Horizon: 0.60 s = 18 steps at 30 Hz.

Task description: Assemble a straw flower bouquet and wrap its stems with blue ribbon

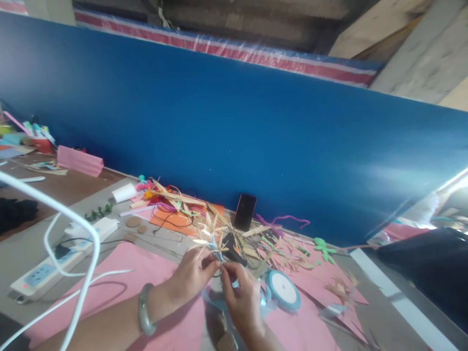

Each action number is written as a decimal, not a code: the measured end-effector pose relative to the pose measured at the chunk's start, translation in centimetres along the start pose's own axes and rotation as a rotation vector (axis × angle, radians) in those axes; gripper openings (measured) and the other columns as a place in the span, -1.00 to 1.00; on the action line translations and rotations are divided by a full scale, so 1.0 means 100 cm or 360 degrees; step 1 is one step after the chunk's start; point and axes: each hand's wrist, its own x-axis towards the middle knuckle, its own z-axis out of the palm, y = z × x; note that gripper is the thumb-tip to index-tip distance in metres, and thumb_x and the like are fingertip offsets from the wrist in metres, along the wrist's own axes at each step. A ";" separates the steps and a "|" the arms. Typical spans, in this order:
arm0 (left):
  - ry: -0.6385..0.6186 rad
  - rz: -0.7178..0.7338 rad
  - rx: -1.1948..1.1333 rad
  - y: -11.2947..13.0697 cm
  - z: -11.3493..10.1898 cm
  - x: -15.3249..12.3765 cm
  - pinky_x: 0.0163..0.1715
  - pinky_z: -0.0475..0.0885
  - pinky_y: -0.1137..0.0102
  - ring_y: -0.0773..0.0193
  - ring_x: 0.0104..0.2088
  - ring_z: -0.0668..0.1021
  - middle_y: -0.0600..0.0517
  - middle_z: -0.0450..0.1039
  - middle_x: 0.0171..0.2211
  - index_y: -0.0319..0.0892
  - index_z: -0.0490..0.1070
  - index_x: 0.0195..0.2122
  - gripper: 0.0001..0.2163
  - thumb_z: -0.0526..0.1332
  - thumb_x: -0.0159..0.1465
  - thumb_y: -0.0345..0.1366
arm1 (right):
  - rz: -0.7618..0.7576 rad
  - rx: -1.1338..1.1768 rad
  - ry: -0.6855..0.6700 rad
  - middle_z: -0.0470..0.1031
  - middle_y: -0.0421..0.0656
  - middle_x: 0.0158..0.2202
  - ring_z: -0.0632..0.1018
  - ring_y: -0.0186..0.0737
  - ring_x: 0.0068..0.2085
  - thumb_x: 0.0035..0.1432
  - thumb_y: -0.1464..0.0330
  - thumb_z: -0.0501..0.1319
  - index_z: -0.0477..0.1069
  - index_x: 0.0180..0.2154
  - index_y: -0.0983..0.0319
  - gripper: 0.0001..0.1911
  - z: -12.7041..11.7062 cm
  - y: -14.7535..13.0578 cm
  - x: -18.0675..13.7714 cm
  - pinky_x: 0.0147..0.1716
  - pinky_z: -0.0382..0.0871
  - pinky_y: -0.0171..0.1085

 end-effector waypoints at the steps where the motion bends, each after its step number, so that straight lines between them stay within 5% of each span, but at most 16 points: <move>1: -0.0008 0.0007 -0.0017 0.001 0.001 -0.001 -0.37 0.34 0.40 0.23 -0.41 0.48 0.02 0.48 -0.49 -0.17 0.49 -0.46 -0.84 0.24 0.21 -0.24 | -0.0042 -0.0031 0.0016 0.54 -0.17 -0.46 0.54 -0.24 -0.45 0.26 0.37 0.13 0.42 -0.33 0.20 -0.87 -0.001 0.000 0.000 -0.41 0.36 -0.30; 8: -0.0017 -0.0163 -0.0403 0.014 0.011 -0.004 -0.55 0.23 0.49 0.37 -0.57 0.30 0.15 0.18 -0.70 -0.19 0.31 -0.70 -0.65 0.31 0.15 -0.19 | -0.0481 -0.0409 0.0204 0.49 -0.19 -0.49 0.49 -0.22 -0.46 0.26 0.45 0.14 0.38 -0.29 0.21 -0.92 -0.004 0.003 -0.002 -0.41 0.27 -0.26; 18: -0.0012 -0.0218 -0.0598 0.005 0.015 -0.006 -0.57 0.21 0.49 0.41 -0.59 0.26 0.17 0.13 -0.69 -0.17 0.18 -0.69 -0.61 0.22 0.22 -0.16 | -0.0590 -0.0544 0.0184 0.36 -0.24 -0.57 0.38 -0.24 -0.52 0.27 0.47 0.16 0.33 -0.36 0.20 -0.88 -0.004 0.000 -0.002 -0.43 0.13 -0.23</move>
